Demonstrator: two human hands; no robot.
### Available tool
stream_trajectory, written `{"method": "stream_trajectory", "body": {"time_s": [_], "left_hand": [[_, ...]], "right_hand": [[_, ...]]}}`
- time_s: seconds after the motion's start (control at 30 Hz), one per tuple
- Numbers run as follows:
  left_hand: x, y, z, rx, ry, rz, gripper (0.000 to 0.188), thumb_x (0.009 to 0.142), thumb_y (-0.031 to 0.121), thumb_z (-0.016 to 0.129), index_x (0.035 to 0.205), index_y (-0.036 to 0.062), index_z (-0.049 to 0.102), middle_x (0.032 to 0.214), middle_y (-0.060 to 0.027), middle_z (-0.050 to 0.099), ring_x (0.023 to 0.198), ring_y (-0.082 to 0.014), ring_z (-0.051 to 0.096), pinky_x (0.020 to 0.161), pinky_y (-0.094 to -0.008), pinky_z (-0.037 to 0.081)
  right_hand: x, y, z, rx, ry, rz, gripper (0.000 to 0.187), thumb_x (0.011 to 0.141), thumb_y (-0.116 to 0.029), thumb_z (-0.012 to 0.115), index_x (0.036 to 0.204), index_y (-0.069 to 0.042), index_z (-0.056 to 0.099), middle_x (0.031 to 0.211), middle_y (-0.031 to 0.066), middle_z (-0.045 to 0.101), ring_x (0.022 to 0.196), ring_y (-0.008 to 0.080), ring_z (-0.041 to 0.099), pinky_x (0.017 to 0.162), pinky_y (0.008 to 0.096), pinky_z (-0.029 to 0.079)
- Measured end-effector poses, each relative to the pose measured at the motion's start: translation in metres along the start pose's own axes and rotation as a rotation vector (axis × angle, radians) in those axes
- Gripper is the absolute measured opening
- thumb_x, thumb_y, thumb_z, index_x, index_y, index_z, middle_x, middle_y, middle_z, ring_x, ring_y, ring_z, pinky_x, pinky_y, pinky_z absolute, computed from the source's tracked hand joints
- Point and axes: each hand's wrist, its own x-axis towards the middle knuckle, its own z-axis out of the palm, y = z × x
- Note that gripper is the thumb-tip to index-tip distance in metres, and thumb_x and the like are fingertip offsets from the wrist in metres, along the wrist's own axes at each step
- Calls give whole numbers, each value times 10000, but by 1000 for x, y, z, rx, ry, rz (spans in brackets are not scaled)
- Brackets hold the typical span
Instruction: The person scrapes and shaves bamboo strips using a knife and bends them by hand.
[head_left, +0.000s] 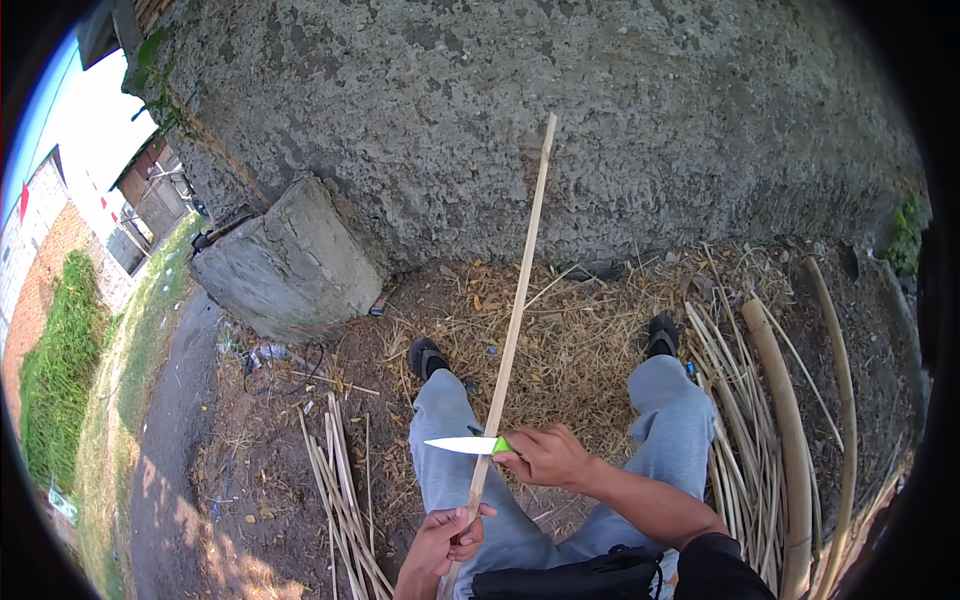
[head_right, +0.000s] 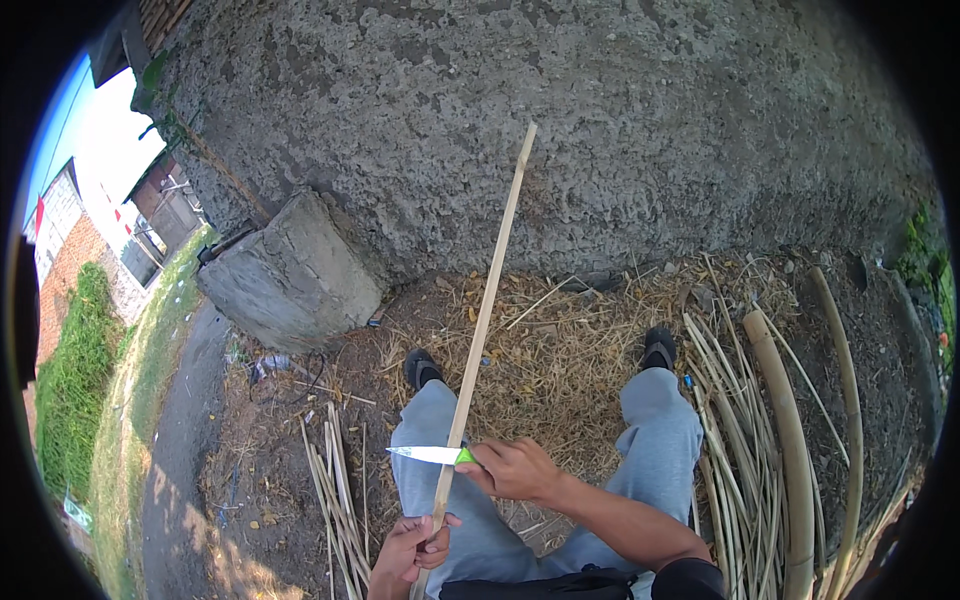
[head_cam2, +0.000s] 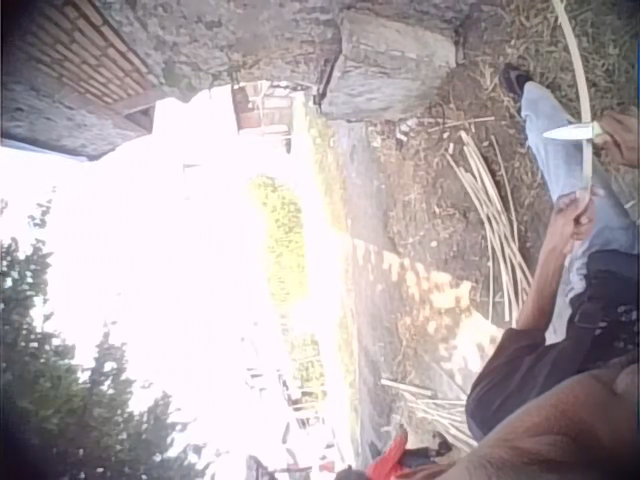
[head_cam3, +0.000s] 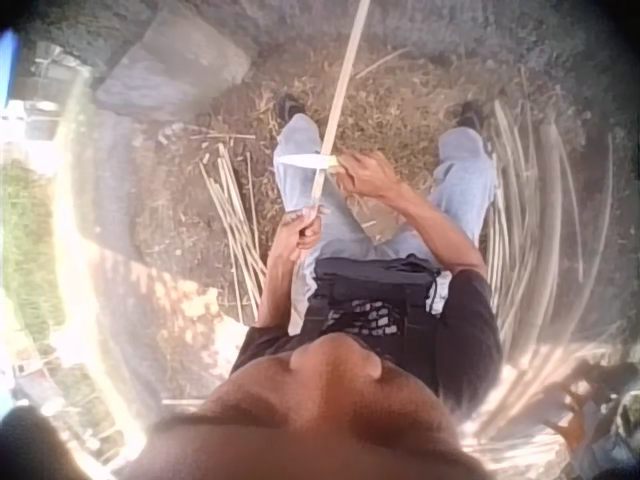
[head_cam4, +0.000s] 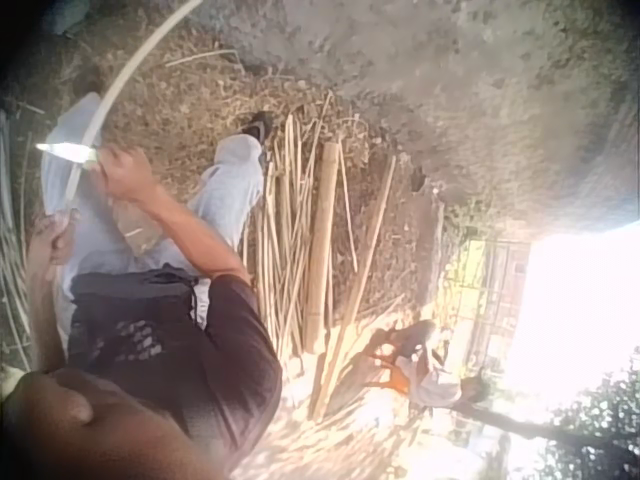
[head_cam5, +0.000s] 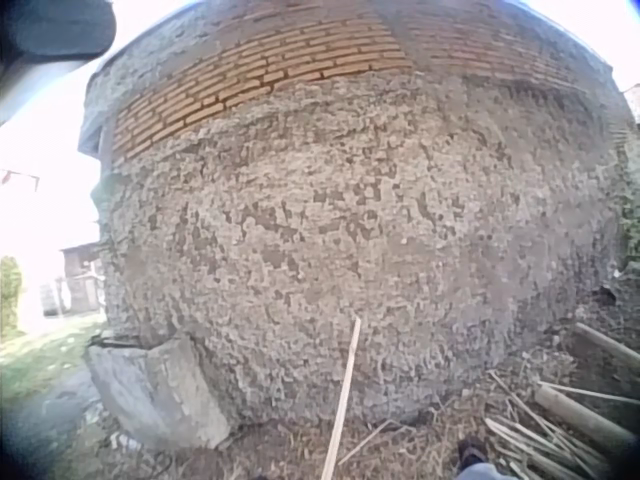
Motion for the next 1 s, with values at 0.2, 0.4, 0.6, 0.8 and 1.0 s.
{"method": "stream_trajectory", "body": {"time_s": [0.2,0.4,0.6,0.8,1.0], "left_hand": [[1,-1,-5,-18,-34,-14,496,1047,341,435,1179,-128,529,637,17,304,469,-49,243,415,-228,200],[3,0,-3,-8,-17,8,475,1051,326,438,1165,-124,543,630,26,294,472,-51,241,420,-231,199],[4,-13,15,486,352,341,375,1052,273,485,1128,-59,641,647,32,479,517,-18,362,462,-202,283],[7,-30,16,537,558,402,359,1037,273,520,1006,-39,695,604,37,512,516,-7,412,460,-207,320],[2,-42,13,665,614,482,350,1018,256,563,926,-50,703,555,25,518,507,-16,446,452,-224,346]], "right_hand": [[2,-1,-3,-29,-26,11,262,878,-293,704,916,-40,651,680,79,643,453,238,596,375,355,430],[4,-4,-4,-60,-7,15,270,888,-313,690,878,-48,639,635,82,628,439,246,587,378,358,427],[5,-7,-1,-60,-47,119,298,922,-319,631,788,-62,562,598,107,612,436,280,588,381,397,434],[4,-7,4,-102,-38,80,323,936,-324,601,751,-72,521,583,113,581,409,296,554,378,408,436],[-2,-2,20,-189,-14,41,360,942,-377,581,744,-82,518,583,87,564,408,265,554,368,385,419]]}}
